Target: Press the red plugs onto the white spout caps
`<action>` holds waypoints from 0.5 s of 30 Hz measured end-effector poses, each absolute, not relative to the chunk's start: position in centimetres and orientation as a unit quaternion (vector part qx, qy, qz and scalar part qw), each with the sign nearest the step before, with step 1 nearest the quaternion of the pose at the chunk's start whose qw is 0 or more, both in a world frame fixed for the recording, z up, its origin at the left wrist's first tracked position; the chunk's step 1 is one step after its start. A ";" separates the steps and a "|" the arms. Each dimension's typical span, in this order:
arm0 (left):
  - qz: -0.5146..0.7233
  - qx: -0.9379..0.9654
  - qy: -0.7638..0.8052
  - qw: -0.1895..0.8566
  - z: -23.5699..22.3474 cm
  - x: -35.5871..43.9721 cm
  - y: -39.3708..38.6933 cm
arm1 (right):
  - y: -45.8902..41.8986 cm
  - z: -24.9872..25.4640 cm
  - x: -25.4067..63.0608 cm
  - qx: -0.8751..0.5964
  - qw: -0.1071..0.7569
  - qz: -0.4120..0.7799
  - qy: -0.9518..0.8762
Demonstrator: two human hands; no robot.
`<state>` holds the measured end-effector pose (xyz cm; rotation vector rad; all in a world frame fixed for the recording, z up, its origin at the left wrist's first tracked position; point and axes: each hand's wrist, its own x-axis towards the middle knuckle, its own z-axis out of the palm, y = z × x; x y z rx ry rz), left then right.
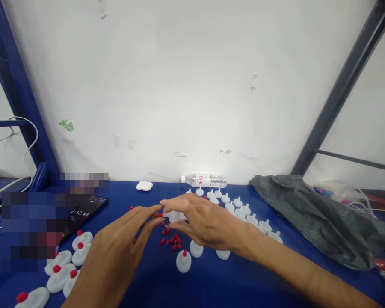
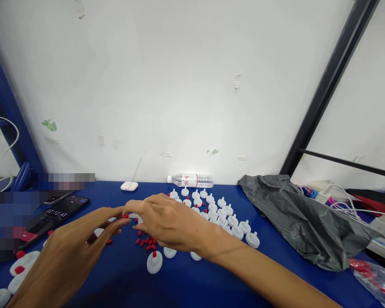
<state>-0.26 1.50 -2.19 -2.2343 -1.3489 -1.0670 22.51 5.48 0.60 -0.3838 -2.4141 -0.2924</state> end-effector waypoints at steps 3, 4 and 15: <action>-0.326 -0.809 -0.445 0.204 -1.8 -0.4 1.4 | 5.1 0.7 22.1 -0.111 0.353 -0.185 -0.911; -0.316 -0.813 -0.440 0.213 -1.7 -0.3 1.4 | 5.0 0.7 22.0 -0.106 0.350 -0.206 -0.907; -0.369 -0.814 -0.414 0.170 -1.7 0.0 1.0 | 4.2 0.7 21.1 -0.102 0.319 -0.248 -0.909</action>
